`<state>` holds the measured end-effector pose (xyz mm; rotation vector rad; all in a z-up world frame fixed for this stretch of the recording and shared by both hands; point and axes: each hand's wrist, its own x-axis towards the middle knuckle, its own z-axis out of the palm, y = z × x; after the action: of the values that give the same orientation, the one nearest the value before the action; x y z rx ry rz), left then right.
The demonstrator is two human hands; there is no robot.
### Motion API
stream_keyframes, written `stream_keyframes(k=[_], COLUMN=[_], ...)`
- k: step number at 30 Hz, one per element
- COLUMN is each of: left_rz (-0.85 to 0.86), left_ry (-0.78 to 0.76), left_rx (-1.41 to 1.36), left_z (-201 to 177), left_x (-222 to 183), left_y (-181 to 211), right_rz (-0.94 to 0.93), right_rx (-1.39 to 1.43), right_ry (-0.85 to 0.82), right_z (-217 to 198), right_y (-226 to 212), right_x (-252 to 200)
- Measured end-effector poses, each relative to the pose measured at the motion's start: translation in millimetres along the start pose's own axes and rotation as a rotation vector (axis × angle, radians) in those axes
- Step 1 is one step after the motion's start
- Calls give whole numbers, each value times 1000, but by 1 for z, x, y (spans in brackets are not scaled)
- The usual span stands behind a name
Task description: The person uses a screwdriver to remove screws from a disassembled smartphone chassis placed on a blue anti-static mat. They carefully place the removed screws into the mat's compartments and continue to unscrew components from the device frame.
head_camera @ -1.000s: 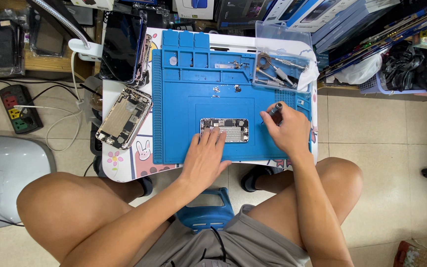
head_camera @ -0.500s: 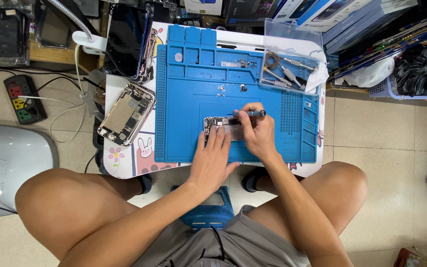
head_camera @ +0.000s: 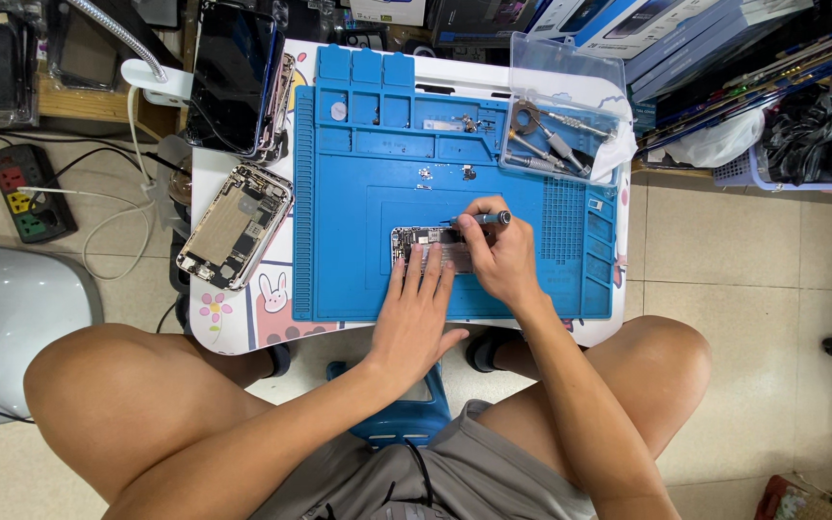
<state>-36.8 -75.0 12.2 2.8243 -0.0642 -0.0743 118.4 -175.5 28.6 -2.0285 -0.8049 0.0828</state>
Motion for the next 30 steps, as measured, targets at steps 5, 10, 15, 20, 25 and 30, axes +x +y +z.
stream_keyframes(k=[5,10,15,20,25,30], left_rz=[2,0,4,1,2,3], left_ry=[2,3,20,2,-12,-40], left_rx=[12,22,30,88,90,74], left_z=[-1,-3,2,4,4,5], left_x=[1,2,4,3,2,-1], left_y=[-4,-3,-4,-3,-4,-5], right_rz=[0,-23,-66,-69,-76,-73], right_rx=[-10,-49,-170,-202,-222,-240], right_ry=[-19,-20,-21,-33,-44,-56], right_z=[-1,1,0,0,-1,-3], right_y=[-3,-8,0,1,-4,-3], right_x=[1,-3,-5,-6,-3,-3])
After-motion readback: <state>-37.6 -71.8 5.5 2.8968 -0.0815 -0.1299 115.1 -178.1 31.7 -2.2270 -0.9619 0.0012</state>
